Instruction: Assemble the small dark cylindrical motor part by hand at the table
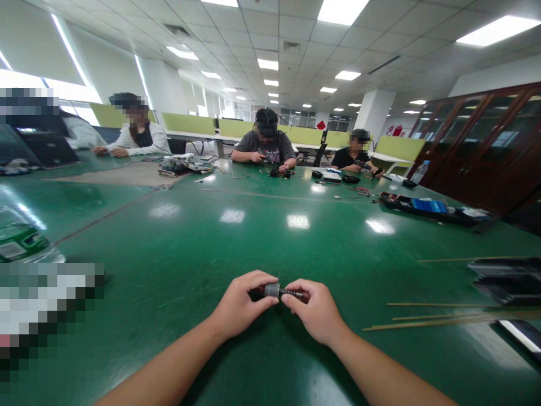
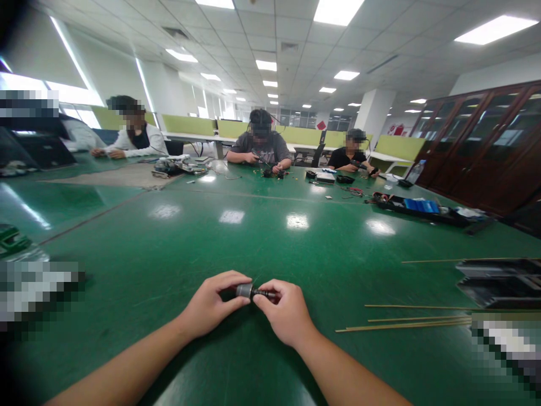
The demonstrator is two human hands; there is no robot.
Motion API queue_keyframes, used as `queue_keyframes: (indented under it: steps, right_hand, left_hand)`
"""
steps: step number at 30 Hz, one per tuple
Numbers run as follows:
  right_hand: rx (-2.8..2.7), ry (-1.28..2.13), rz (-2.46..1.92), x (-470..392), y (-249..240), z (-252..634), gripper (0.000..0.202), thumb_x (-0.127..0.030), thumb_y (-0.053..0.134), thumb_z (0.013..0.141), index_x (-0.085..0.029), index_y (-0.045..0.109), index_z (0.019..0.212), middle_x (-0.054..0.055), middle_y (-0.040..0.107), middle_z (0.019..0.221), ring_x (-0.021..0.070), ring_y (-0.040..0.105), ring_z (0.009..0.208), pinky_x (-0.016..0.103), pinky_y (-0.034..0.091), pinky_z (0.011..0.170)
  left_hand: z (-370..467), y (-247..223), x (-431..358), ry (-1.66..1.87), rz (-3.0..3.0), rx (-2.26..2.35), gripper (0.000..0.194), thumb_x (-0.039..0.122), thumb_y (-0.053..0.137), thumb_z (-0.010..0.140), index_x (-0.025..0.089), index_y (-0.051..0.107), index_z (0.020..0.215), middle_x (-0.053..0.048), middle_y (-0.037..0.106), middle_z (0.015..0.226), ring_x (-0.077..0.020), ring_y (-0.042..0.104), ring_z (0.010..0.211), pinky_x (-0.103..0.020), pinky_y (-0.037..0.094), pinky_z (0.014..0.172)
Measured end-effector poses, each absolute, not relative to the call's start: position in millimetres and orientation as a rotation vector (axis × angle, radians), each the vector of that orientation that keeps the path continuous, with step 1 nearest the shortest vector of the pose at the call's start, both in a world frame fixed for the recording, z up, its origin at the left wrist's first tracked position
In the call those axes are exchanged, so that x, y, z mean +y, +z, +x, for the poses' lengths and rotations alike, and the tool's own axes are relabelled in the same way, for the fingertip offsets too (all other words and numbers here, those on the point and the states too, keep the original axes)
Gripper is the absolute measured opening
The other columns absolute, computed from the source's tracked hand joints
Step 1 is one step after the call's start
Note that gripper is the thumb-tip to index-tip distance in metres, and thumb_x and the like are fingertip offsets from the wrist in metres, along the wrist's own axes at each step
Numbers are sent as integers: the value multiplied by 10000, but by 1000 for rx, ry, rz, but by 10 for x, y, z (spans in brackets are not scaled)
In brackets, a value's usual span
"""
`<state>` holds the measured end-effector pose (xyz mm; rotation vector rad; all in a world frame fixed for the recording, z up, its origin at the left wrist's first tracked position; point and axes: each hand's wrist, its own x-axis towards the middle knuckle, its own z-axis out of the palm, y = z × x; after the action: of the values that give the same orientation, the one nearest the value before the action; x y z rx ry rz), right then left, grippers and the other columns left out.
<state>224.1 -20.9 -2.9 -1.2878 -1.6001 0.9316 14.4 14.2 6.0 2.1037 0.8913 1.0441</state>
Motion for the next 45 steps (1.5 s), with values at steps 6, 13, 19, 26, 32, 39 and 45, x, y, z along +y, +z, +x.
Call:
queue_keyframes:
  steps: [6, 13, 19, 26, 32, 39, 45]
  right_hand:
    - [-1601, 932, -1287, -210, -13, 2241, 154, -292, 677, 833, -165, 730, 904, 32, 703, 774, 162, 635, 659, 244, 480, 602]
    - [-1587, 952, -1296, -196, -38, 2250, 157, -301, 675, 835, -168, 726, 903, 25, 691, 750, 162, 631, 642, 245, 479, 591]
    - [-1572, 980, -1280, -200, -35, 2248, 159, -292, 675, 833, -164, 727, 910, 24, 687, 738, 162, 630, 630, 247, 479, 584]
    - [-1574, 980, -1279, -200, -16, 2249, 162, -301, 673, 835, -162, 725, 899, 22, 682, 720, 163, 634, 625, 245, 481, 581]
    - [-1555, 1009, -1271, -197, -33, 2262, 157, -292, 670, 838, -164, 718, 915, 20, 680, 708, 165, 634, 611, 245, 473, 564]
    - [-1537, 1034, -1261, -196, -33, 2256, 154, -288, 674, 839, -158, 709, 915, 21, 674, 699, 162, 626, 597, 245, 465, 556]
    - [-1539, 1034, -1260, -201, -36, 2269, 150, -280, 669, 843, -153, 704, 915, 22, 670, 696, 158, 624, 592, 240, 460, 555]
  left_hand:
    - [136, 62, 137, 1031, 2113, 904, 285, 253, 729, 822, 239, 702, 1106, -53, 703, 1027, -209, 651, 947, -339, 512, 861]
    - [133, 63, 139, 1035, 2117, 908, 279, 261, 722, 830, 230, 696, 1106, -62, 701, 1032, -216, 647, 956, -348, 512, 863]
    - [132, 54, 139, 1029, 2115, 914, 281, 250, 723, 829, 240, 695, 1108, -52, 700, 1032, -209, 646, 953, -343, 508, 868]
    - [137, 53, 140, 1034, 2111, 900, 281, 258, 719, 831, 238, 697, 1110, -57, 699, 1032, -213, 645, 953, -347, 510, 866]
    - [138, 55, 136, 1028, 2102, 921, 293, 247, 728, 825, 248, 695, 1116, -47, 699, 1036, -208, 644, 953, -342, 505, 867]
    - [129, 61, 136, 1028, 2099, 922, 289, 252, 726, 828, 249, 692, 1115, -41, 696, 1033, -203, 643, 951, -330, 504, 855]
    - [130, 65, 140, 1037, 2096, 910, 286, 238, 717, 834, 243, 688, 1119, -44, 692, 1037, -199, 641, 951, -327, 505, 858]
